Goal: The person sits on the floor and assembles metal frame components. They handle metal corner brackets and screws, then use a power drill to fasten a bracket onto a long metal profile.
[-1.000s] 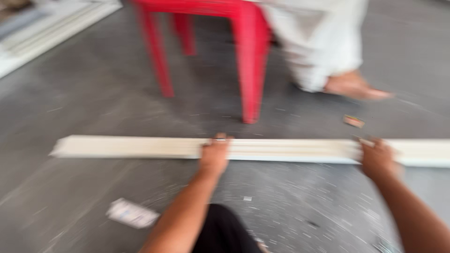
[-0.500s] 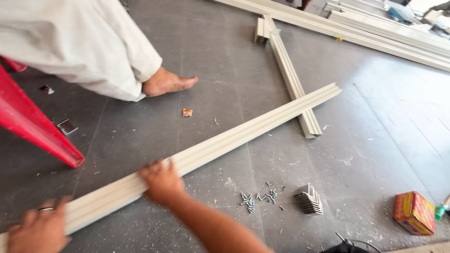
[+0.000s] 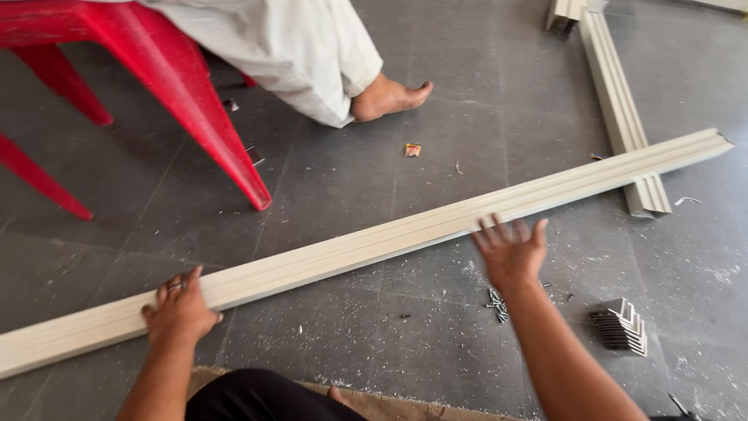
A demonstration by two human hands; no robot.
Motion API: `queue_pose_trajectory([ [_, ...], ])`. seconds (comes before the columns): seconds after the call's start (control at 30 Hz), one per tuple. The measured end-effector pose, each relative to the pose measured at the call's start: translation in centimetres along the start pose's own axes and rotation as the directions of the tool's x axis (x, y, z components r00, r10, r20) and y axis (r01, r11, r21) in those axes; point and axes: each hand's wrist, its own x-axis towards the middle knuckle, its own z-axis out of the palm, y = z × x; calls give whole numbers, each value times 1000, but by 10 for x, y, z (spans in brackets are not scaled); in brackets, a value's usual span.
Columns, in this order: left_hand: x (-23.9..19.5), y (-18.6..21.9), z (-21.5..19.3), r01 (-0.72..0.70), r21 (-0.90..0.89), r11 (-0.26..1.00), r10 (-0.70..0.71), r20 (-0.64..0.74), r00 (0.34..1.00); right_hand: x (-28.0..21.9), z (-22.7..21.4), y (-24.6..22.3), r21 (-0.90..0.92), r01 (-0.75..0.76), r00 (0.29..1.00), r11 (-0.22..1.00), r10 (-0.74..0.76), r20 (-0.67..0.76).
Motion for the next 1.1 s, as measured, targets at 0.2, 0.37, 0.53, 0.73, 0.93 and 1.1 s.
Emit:
queue_pose_trajectory([
  [0.2, -28, 40, -27, -243, 379, 893, 249, 32, 968, -27, 29, 47, -912, 347, 935, -216, 1, 355],
  [0.37, -57, 107, -32, -540, 391, 745, 578, 25, 816, -52, 80, 116, -265, 807, 417, -528, 193, 888],
  [0.53, -76, 153, -31, -660, 407, 632, 750, -108, 652, -44, 70, 85, -293, 683, 648, -669, 370, 666],
  [0.73, -82, 156, -49, -608, 407, 682, 678, -38, 734, -18, 30, 33, -337, 646, 704, -685, 364, 609],
  [0.93, -76, 140, -37, -572, 402, 714, 655, -96, 750, 0, -18, -23, -377, 590, 751, -714, 315, 581],
  [1.1, -84, 170, -18, -596, 407, 692, 695, -155, 702, 10, -60, -51, -492, 548, 746, -676, 129, 653],
])
